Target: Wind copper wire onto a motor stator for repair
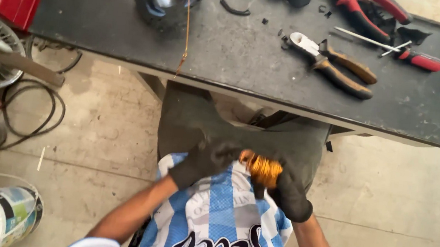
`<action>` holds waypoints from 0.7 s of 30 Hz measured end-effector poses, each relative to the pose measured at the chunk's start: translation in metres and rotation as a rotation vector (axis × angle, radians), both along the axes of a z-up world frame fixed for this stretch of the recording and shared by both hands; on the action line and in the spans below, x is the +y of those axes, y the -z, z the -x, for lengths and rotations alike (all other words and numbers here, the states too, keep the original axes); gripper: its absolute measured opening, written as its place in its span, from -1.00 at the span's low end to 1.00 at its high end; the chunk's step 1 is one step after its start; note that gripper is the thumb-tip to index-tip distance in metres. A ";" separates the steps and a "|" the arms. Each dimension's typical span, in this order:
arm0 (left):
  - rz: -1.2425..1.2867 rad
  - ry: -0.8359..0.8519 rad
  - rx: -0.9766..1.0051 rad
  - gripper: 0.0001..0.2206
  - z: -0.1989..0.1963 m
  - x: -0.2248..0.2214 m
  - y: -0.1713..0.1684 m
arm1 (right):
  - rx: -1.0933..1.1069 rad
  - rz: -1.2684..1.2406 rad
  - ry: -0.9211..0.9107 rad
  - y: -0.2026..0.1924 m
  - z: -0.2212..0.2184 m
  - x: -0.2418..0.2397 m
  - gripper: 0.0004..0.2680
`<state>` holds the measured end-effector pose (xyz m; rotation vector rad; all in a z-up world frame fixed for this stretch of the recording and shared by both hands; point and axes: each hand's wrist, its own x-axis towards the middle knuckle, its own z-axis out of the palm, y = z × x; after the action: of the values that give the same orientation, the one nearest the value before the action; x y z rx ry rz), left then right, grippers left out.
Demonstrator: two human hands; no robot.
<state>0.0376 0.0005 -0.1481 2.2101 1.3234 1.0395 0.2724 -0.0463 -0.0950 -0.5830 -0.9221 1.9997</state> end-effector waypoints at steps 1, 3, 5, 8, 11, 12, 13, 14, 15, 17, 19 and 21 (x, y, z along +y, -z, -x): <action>-0.009 0.037 0.039 -0.80 0.001 -0.012 0.009 | -0.248 -0.152 0.248 0.005 0.000 0.004 -0.69; -0.007 0.089 0.077 -0.75 0.010 -0.016 -0.007 | -0.503 -0.284 0.510 -0.005 0.007 0.009 -0.78; -0.189 0.248 0.173 -0.83 0.026 -0.003 -0.058 | -1.052 0.152 0.243 -0.036 0.024 0.016 -0.58; -0.157 0.336 -0.016 -0.66 0.027 0.004 -0.088 | -0.495 -0.263 -0.010 0.016 -0.002 -0.004 -0.73; 0.527 0.649 -0.726 -0.85 0.009 0.010 -0.057 | -0.071 -0.149 -0.061 -0.005 0.001 0.002 -0.55; 0.530 0.662 -0.720 -0.85 0.002 0.004 -0.051 | -0.070 -0.152 -0.047 -0.007 0.008 0.008 -0.55; 0.476 0.364 -0.429 -0.82 -0.007 -0.004 -0.044 | 0.004 -0.134 0.100 -0.010 0.014 0.013 -0.57; 0.408 0.070 -0.137 -0.79 -0.015 -0.013 -0.037 | 0.078 -0.117 0.246 -0.013 0.020 0.018 -0.58; 0.404 0.077 -0.136 -0.79 -0.011 -0.012 -0.045 | 0.077 -0.122 0.252 0.000 0.013 0.016 -0.58; 0.308 0.148 0.153 -0.79 -0.004 -0.017 -0.060 | -0.539 -0.315 0.588 0.028 -0.002 0.007 -0.72; 0.153 0.219 0.269 -0.85 0.002 -0.016 -0.079 | -0.722 -0.320 0.552 0.013 0.008 0.010 -0.69; -0.008 0.289 0.389 -0.85 0.012 -0.006 -0.091 | -0.901 -0.330 0.518 -0.003 0.011 0.017 -0.65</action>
<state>0.0258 -0.0060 -0.0575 2.6031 1.0895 0.5294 0.2613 -0.0296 -0.0915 -1.4090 -1.3992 1.0499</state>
